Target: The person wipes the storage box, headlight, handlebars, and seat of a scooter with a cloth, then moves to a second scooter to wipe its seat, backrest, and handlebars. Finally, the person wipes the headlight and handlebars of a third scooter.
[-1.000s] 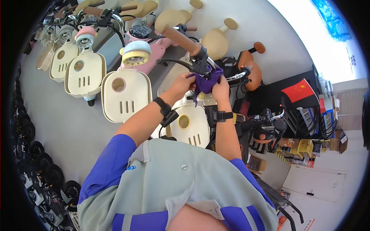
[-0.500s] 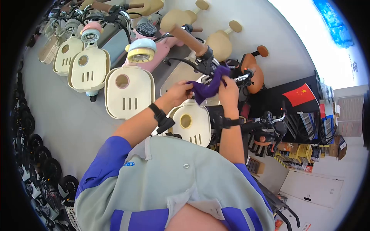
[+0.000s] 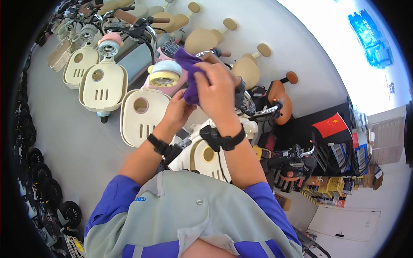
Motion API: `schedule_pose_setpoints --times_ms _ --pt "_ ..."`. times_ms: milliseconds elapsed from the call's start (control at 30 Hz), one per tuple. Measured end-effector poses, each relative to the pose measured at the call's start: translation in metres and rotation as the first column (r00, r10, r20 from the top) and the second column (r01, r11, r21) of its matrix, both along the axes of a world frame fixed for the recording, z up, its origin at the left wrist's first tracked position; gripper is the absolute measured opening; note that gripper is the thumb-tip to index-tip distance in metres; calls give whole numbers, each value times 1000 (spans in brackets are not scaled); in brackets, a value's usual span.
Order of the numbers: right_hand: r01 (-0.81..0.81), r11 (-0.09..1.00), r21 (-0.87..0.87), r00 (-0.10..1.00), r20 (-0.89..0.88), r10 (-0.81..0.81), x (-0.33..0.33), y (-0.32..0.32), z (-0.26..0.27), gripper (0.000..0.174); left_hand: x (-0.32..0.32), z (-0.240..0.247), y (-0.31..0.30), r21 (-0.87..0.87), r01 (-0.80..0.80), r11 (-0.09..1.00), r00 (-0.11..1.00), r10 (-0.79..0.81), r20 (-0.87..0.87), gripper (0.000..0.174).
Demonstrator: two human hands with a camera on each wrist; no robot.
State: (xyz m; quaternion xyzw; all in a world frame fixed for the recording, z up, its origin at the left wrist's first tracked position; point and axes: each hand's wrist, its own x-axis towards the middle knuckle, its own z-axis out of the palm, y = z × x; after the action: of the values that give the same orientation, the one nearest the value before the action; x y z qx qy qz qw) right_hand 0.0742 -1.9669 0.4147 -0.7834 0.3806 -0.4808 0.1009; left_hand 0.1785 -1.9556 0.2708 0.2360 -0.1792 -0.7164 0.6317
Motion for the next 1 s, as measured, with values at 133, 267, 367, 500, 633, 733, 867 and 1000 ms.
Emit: schedule_pose_setpoints --times_ms 133,267,367,500,633,733,867,1000 --pt "325 942 -86 945 -8 -327 -24 -45 4 15 25 15 -4 -167 59 984 995 -45 91 20" --pt "357 931 -79 928 -88 -363 -6 -31 -16 14 17 43 -18 -146 124 982 981 -99 169 21" --pt "124 990 -68 958 -253 -137 9 22 -29 21 3 17 10 -342 179 922 874 10 485 32" --pt "10 1000 16 996 -87 -8 -22 64 -43 26 -29 -4 43 -377 206 903 721 121 683 39" --pt "191 975 -111 980 68 -185 -72 67 -42 23 -22 13 2 -33 227 973 927 -205 315 35" --pt "341 938 -65 940 56 -337 -79 39 -49 22 -13 24 -24 -187 141 972 977 -106 185 27" --pt "157 980 121 984 -101 -145 -54 59 -69 28 -14 29 -13 -51 278 959 955 -270 120 26" --pt "2 976 216 1000 10 -5 -80 97 -104 27 -24 -21 33 65 468 881 863 -472 181 37"
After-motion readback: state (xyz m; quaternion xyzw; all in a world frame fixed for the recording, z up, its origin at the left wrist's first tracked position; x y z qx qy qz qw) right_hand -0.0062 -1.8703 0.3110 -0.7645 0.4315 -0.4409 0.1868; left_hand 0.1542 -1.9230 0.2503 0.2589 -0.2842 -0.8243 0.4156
